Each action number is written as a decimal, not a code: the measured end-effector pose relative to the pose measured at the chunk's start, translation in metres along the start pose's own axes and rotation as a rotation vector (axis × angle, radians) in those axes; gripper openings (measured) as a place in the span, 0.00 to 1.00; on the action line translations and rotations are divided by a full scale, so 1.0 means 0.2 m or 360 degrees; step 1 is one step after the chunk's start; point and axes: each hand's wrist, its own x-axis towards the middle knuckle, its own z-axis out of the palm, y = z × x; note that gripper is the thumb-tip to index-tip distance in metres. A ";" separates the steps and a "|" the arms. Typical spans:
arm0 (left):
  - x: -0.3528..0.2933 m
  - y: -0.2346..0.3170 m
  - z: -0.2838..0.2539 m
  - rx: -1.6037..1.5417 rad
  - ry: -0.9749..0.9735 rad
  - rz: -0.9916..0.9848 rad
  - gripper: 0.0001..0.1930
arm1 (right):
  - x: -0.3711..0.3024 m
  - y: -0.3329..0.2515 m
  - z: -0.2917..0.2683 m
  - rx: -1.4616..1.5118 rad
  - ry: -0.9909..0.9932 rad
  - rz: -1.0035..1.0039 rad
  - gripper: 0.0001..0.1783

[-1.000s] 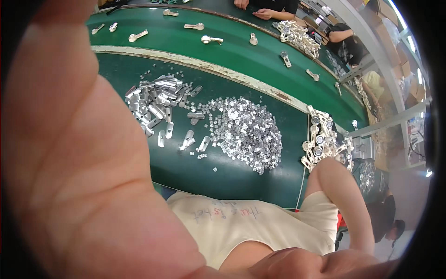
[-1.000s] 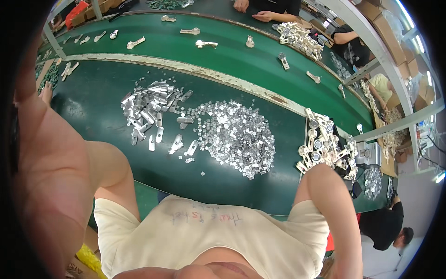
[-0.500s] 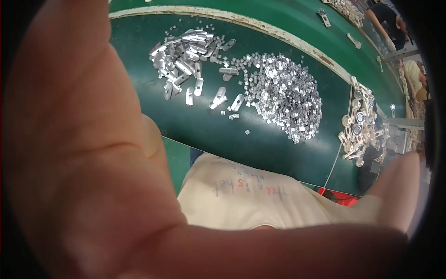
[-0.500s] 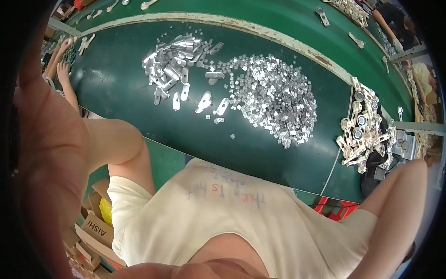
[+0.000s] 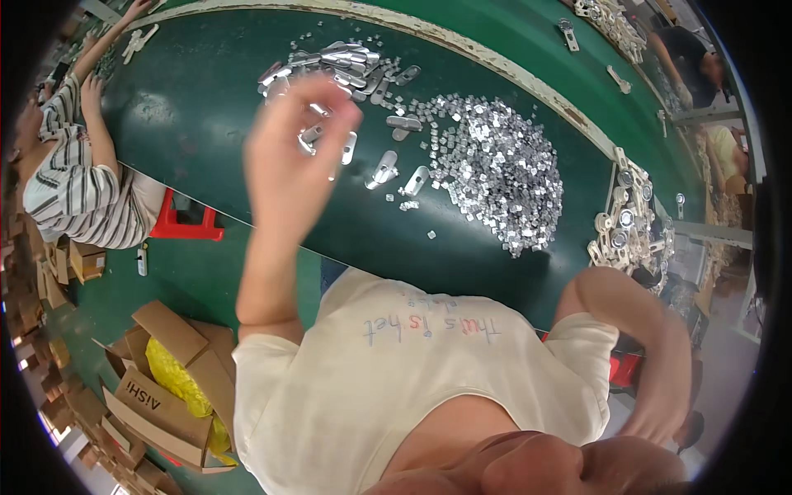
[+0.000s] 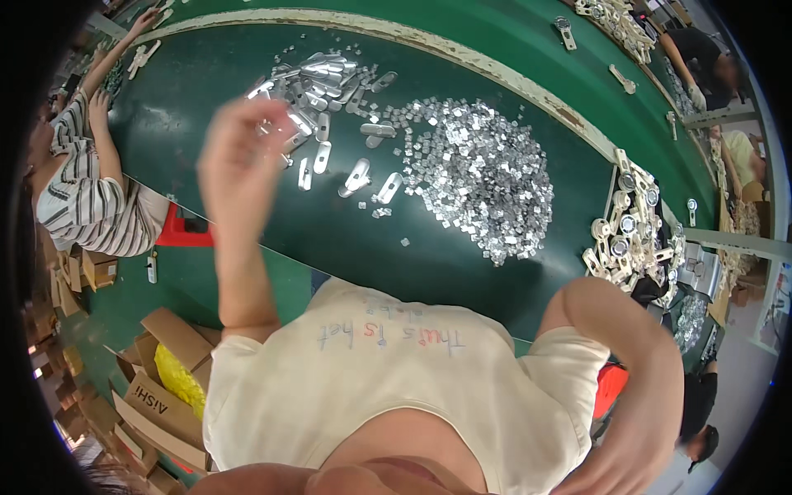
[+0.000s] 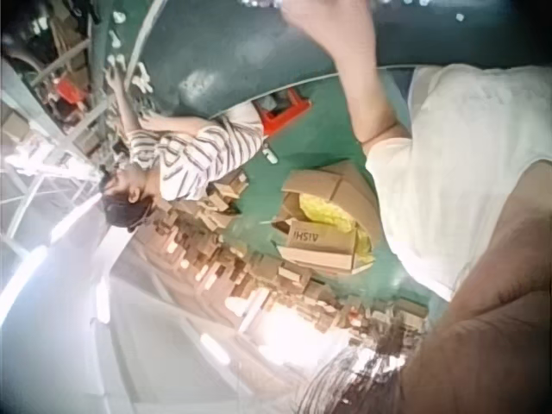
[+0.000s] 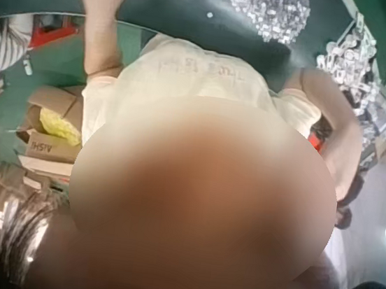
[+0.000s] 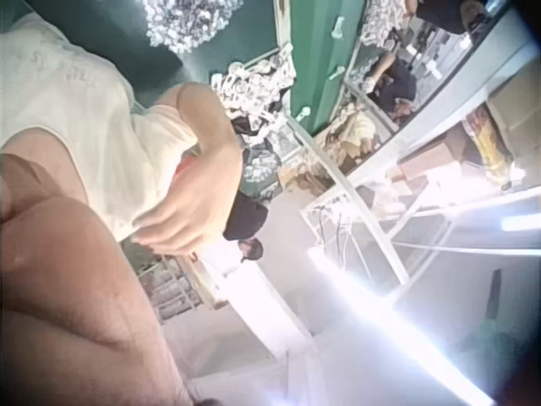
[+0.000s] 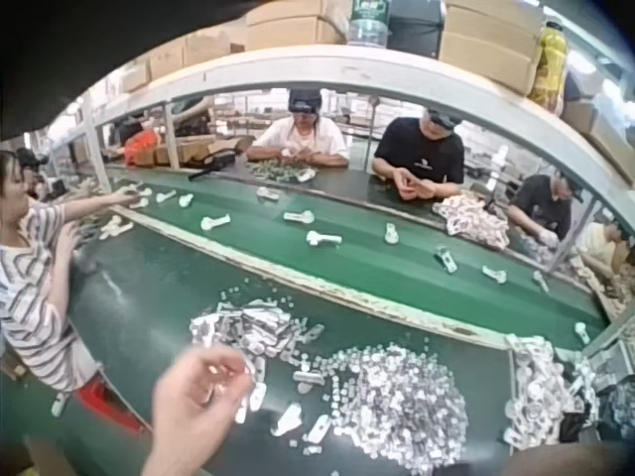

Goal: Assembling small metal parts into plastic housings on a factory production line.

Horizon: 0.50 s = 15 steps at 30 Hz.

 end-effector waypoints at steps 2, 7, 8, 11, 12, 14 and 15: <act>-0.14 -0.19 0.07 0.0475 -0.0270 -0.0092 0.06 | 0.07 -0.07 0.03 -0.0088 -0.0083 0.0048 0.21; -0.26 -0.42 0.26 0.0914 -0.0447 -0.0177 0.12 | 0.58 -0.28 0.44 0.1694 0.0316 -0.1381 0.06; -0.25 -0.42 0.27 0.0966 -0.0449 -0.0204 0.12 | 0.62 -0.35 0.50 0.1657 0.0374 -0.1323 0.06; -0.23 -0.43 0.28 0.1033 -0.0516 -0.0319 0.13 | 0.61 -0.42 0.59 0.1613 0.0410 -0.1230 0.08; -0.22 -0.43 0.28 0.0923 -0.0583 -0.0450 0.12 | 0.60 -0.43 0.61 0.1654 0.0407 -0.1225 0.09; -0.20 -0.43 0.28 0.0819 -0.0663 -0.0551 0.10 | 0.59 -0.42 0.65 0.1593 0.0445 -0.1188 0.09; -0.19 -0.42 0.27 0.0840 -0.0679 -0.0552 0.10 | 0.59 -0.40 0.67 0.1539 0.0433 -0.1175 0.08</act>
